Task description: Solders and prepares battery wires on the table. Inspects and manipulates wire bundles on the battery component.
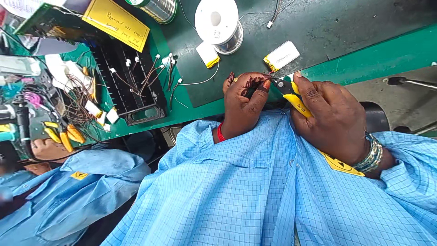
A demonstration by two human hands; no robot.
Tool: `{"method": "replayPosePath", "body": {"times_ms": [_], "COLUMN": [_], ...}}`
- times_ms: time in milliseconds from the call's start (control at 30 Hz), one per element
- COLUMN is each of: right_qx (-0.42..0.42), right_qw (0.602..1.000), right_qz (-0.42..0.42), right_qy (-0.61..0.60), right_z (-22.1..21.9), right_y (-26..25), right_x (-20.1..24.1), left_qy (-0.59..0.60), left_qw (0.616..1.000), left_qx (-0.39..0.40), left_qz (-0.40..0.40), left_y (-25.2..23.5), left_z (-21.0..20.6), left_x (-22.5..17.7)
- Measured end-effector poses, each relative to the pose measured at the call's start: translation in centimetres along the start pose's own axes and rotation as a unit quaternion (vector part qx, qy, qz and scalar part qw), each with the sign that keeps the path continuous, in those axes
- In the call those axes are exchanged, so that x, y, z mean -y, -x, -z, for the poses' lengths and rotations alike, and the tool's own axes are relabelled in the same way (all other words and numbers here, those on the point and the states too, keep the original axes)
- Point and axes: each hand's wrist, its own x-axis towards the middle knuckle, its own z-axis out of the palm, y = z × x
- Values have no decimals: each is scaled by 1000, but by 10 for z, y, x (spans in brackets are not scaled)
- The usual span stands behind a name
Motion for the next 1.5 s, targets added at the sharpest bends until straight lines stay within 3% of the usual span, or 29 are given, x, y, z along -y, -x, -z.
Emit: {"method": "replayPosePath", "body": {"times_ms": [267, 500, 733, 833, 933, 1033, 1133, 1500], "right_qx": [-18, 33, 5, -16, -71, -63, -8, -4], "right_qw": [993, 989, 985, 986, 994, 989, 968, 954], "right_qz": [-114, -99, -173, -165, -86, 5, -15, -82], "right_qy": [6, -102, -7, 28, 8, -133, -252, -288], "right_z": [14, 27, 24, 15, 14, 9, -7, -19], "right_y": [-13, -5, -26, -38, -36, -30, -31, -35], "right_x": [-20, -25, -69, -89, -68, -26, -5, 3], "left_qy": [8, 16, 20, 11, 9, 14, -3, -107], "left_qw": [1000, 1000, 1000, 1000, 1000, 1000, 1000, 991], "left_qx": [-1, -8, 1, 3, 3, 3, 9, 0], "left_qz": [10, 22, 14, 9, 7, 10, 4, -84], "left_y": [2, 1, 1, 1, 1, 1, 2, 5], "left_z": [1, 1, 0, 1, 1, 1, 2, 3], "left_x": [-1, -2, 0, 1, 2, 2, 2, 11]}}
